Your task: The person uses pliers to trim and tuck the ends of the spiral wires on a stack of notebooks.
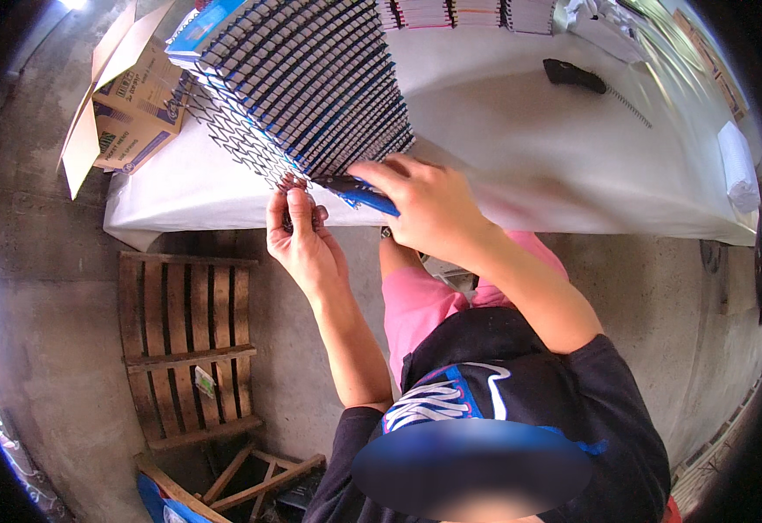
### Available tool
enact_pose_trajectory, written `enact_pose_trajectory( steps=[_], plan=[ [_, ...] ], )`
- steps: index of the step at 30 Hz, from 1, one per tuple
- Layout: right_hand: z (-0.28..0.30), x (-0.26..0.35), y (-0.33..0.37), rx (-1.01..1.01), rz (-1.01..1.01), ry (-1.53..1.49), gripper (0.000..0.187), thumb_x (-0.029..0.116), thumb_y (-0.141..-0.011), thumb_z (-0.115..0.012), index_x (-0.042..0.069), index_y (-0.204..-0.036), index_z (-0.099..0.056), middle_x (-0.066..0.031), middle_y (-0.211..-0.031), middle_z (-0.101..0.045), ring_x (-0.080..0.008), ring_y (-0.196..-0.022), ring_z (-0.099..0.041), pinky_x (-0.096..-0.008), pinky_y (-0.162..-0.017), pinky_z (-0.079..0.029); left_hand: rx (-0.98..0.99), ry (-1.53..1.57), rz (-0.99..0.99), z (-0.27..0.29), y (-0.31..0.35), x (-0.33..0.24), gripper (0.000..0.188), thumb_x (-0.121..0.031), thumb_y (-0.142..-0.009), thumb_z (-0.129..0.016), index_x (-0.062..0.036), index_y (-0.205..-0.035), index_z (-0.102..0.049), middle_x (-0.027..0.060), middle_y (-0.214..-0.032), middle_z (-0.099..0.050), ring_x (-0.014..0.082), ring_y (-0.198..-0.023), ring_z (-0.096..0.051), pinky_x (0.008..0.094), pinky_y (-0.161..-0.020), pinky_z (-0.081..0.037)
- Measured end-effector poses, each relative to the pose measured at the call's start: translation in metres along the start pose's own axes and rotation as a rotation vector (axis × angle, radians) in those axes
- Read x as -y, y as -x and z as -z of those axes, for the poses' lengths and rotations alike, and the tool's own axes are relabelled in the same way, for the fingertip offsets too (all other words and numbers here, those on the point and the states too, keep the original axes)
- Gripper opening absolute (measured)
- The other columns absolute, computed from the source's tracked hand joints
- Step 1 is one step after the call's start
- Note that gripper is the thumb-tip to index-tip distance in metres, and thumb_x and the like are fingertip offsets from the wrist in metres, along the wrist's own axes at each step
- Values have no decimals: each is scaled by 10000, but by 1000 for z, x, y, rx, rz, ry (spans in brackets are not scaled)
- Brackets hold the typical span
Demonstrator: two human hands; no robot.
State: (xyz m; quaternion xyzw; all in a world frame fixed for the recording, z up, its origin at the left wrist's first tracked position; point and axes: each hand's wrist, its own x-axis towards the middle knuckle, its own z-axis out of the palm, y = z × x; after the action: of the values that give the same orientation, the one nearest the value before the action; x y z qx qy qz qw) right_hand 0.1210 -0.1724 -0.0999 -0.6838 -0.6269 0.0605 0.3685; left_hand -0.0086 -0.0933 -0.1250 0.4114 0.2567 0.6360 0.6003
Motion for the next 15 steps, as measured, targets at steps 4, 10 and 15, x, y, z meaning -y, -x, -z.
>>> enact_pose_trajectory(
  steps=[4, 10, 15],
  plan=[
    [9, 0, 3, -215, 120, 145, 510, 104, -632, -692, 179, -1121, -570, -34, -997, -561, -232, -934, -550, -408, -814, -414, 15, -2, 6, 0, 2, 0, 201, -119, -893, -579, -21, -1067, -599, 42, -922, -638, 26, -700, -543, 146, -558, -418],
    [8, 7, -5, -217, 125, 184, 531, 129, -618, -715, 192, -1124, -565, -15, -1006, -553, -225, -958, -534, -421, -833, -389, 33, -4, -11, 1, 2, -1, 213, -118, -890, -582, -11, -1073, -594, 52, -929, -637, 30, -711, -555, 145, -552, -419],
    [5, 7, -8, -184, 126, 126, 540, 104, -611, -713, 204, -1120, -562, -25, -964, -572, -243, -870, -582, -400, -745, -470, 40, 5, -10, 0, 3, 0, 216, -125, -887, -586, -6, -1068, -592, 55, -921, -638, 32, -706, -551, 147, -555, -422]
  ],
)
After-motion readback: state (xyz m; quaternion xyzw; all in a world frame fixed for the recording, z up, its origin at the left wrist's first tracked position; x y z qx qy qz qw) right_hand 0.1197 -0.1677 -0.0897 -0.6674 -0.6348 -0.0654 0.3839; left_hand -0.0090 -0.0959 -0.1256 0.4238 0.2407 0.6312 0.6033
